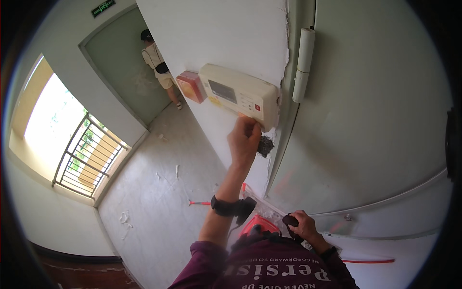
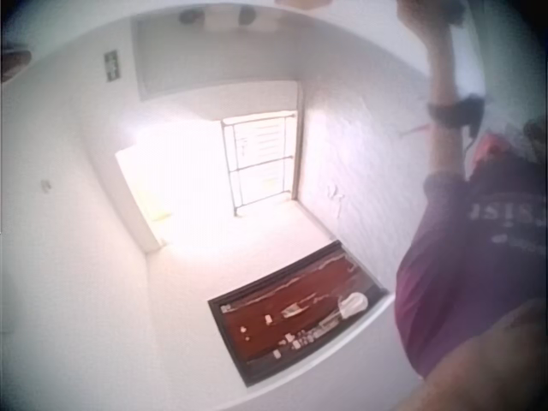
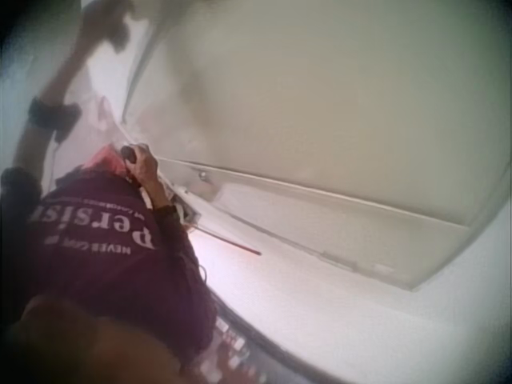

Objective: The person is sanding and cleaning a metal utility box and the adjacent wall edge using a sanding block, steel wool, and a cloth.

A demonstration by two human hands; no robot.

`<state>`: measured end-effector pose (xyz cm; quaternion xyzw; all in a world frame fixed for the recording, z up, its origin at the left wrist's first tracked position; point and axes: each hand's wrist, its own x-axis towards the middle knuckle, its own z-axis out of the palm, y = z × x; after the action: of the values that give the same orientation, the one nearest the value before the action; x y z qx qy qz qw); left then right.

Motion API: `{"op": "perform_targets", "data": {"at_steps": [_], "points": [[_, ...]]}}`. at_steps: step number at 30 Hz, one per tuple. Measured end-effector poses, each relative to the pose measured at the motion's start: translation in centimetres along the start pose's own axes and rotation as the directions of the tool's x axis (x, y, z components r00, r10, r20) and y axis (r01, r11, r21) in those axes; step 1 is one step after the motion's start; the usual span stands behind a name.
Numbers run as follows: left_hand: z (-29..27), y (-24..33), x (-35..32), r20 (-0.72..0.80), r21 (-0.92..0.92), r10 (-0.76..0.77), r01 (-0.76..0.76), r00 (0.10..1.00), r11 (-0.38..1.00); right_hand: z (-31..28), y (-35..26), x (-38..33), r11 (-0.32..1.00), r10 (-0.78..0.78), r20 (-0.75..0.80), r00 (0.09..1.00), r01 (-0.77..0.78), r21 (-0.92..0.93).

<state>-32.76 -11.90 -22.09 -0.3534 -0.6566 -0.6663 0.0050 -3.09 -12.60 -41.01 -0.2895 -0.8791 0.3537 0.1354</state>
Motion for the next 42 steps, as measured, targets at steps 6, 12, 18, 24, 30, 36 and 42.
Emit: {"op": "perform_targets", "data": {"at_steps": [6, 12, 18, 24, 30, 36, 42], "points": [[0.3, -0.2, 0.0, -0.021, 0.01, -0.009, 0.009, 1.0, 1.0, 0.0, -0.1, 0.0, 1.0, 0.003, -0.004, 1.0, -0.003, 0.023], [0.6, -0.1, 0.2, -0.042, -0.044, -0.073, 0.071, 0.996, 0.997, 0.1, -0.3, -0.1, 0.999, 0.013, -0.014, 1.0, -0.012, 0.039], [1.2, -0.3, 0.2, -0.097, 0.013, 0.01, -0.008, 0.995, 1.0, 0.0, -0.3, -0.2, 0.999, 0.034, -0.042, 0.999, -0.032, 0.043], [1.3, -1.2, 0.0, -0.149, 0.046, 0.031, -0.024, 0.988, 0.999, -0.3, 0.2, -0.5, 0.998, 0.05, -0.073, 0.996, -0.048, 0.036], [0.9, -1.9, -0.4, -0.12, -0.066, -0.07, 0.062, 0.99, 0.996, -0.5, 0.3, -0.6, 0.998, 0.058, -0.06, 0.996, -0.056, 0.035], [0.9, -1.0, -0.5, -0.096, -0.093, -0.031, 0.022, 0.995, 0.995, -0.3, 0.1, -0.5, 0.998, 0.052, -0.02, 0.998, -0.052, 0.031], [1.2, -0.4, 0.1, -0.119, 0.01, -0.024, 0.025, 0.993, 1.0, -0.1, 0.0, -0.4, 0.999, 0.035, -0.038, 0.999, -0.034, 0.042]]}}
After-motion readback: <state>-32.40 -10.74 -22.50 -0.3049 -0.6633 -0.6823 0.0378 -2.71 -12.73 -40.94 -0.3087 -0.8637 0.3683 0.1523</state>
